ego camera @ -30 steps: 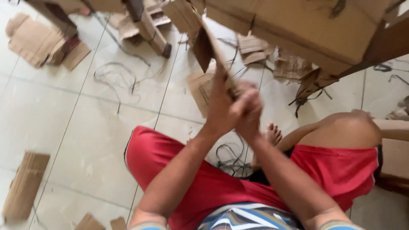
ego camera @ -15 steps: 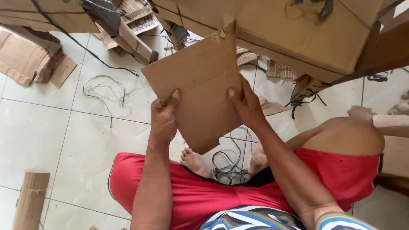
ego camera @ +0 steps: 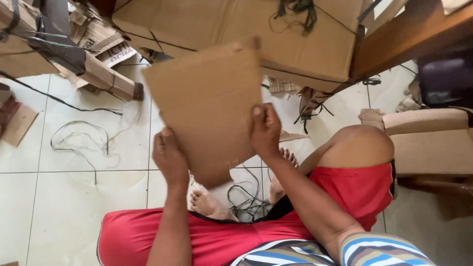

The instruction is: The person ties wire around a large cardboard structure, then picks up a smaller cardboard piece from the floor and attaches it to the structure using wire. The person sits on the floor to continue securing the cardboard pieces with wire.

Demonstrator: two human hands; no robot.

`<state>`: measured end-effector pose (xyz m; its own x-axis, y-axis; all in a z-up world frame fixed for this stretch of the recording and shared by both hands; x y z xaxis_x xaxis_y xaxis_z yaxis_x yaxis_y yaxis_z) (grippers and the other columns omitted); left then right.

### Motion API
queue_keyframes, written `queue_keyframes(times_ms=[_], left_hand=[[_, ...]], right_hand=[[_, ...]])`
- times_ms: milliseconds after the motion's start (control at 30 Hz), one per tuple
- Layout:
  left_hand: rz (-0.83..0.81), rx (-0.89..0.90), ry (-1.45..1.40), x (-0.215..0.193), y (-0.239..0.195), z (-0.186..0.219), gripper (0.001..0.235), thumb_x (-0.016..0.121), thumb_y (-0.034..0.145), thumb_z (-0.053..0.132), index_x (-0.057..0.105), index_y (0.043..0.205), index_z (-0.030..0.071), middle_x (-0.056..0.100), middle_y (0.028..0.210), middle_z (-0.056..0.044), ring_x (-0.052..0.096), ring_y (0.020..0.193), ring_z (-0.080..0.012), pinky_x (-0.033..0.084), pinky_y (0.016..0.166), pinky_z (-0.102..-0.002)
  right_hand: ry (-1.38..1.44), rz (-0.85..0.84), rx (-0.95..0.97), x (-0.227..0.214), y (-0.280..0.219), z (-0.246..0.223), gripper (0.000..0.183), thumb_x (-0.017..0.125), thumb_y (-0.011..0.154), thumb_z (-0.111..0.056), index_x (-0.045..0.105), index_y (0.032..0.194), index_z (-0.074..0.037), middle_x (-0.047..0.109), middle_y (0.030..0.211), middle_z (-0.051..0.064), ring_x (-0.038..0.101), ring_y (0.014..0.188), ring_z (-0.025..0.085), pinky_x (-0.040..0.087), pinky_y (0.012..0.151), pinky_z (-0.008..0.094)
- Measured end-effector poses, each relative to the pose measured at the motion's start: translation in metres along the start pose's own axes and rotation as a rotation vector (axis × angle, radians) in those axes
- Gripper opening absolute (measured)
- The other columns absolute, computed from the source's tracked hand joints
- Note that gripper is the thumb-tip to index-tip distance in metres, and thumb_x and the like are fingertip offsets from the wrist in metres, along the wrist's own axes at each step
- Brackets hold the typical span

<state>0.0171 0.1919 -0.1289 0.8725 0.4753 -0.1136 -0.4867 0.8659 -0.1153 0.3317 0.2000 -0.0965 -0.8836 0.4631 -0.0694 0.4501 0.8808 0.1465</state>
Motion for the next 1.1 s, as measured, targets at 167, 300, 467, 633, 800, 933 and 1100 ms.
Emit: queue_keyframes(times_ms=[167,300,467,633,800,933,1100], left_hand=[[0.020,0.168,0.224,0.015,-0.045,0.030,0.047,0.047,0.109,0.047,0.068,0.118,0.006,0.068,0.114,-0.023,0.064,0.116,-0.0427,0.048,0.102,-0.053],[0.176,0.474,0.387,0.009,-0.070,0.057,0.039,0.049,0.111,0.042,0.075,0.114,0.012,0.056,0.097,-0.006,0.060,0.098,-0.0268,0.045,0.093,-0.041],[-0.092,0.307,0.432,0.026,-0.070,0.043,0.039,0.063,0.100,0.051,0.077,0.119,0.019,0.051,0.050,-0.007,0.061,0.055,-0.0264,0.051,0.068,-0.041],[-0.363,-0.216,-0.076,0.051,-0.060,-0.050,0.050,0.079,0.090,0.049,0.071,0.113,0.005,0.069,0.093,-0.013,0.070,0.096,-0.0239,0.057,0.096,-0.047],[-0.263,-0.260,-0.593,0.065,-0.080,-0.011,0.042,0.077,0.094,0.023,0.050,0.123,0.009,0.064,0.104,-0.011,0.075,0.088,-0.0262,0.065,0.088,-0.047],[-0.246,-0.390,-0.735,0.081,-0.107,-0.003,0.042,0.067,0.098,0.041,0.055,0.135,0.024,0.073,0.114,0.001,0.076,0.098,-0.0193,0.060,0.096,-0.044],[-0.112,-0.519,-0.802,0.092,-0.124,-0.011,0.047,0.061,0.098,0.055,0.059,0.133,0.022,0.069,0.112,-0.005,0.072,0.096,-0.0267,0.056,0.097,-0.063]], right_hand=[[-0.042,0.259,-0.142,-0.053,0.018,-0.014,0.023,0.051,0.109,-0.023,0.049,0.090,-0.009,0.045,0.078,0.006,0.046,0.078,0.022,0.041,0.083,0.038],[-0.021,0.319,-0.179,-0.081,0.031,-0.017,0.026,0.049,0.111,-0.027,0.049,0.089,-0.013,0.048,0.078,0.001,0.046,0.075,0.014,0.044,0.081,0.031],[0.022,0.345,-0.174,-0.088,0.029,-0.014,0.031,0.051,0.112,-0.032,0.049,0.090,-0.011,0.049,0.078,0.001,0.047,0.075,0.013,0.045,0.080,0.033],[0.110,0.282,-0.088,-0.071,0.024,0.004,0.029,0.051,0.112,-0.032,0.049,0.090,-0.013,0.043,0.083,-0.005,0.045,0.080,0.010,0.043,0.083,0.030],[0.151,0.246,0.010,-0.058,0.009,0.000,0.030,0.050,0.112,-0.035,0.048,0.088,-0.016,0.044,0.084,-0.007,0.046,0.081,0.010,0.045,0.083,0.030],[0.227,0.271,0.059,-0.051,-0.003,0.008,0.028,0.051,0.110,-0.034,0.049,0.090,-0.016,0.043,0.085,-0.006,0.045,0.082,0.010,0.044,0.082,0.030],[0.189,0.251,0.123,-0.047,-0.018,0.051,0.032,0.048,0.111,-0.040,0.049,0.091,-0.015,0.046,0.084,-0.003,0.049,0.082,0.012,0.045,0.082,0.030]])
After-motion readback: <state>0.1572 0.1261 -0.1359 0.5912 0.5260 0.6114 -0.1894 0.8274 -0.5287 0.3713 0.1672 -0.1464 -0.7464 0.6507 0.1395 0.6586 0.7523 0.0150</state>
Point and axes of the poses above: each hand's wrist, its own y-axis towards the middle knuckle, its own x-axis out of the palm, z = x × y, the point moved 9 cm from there along y, towards the middle knuckle
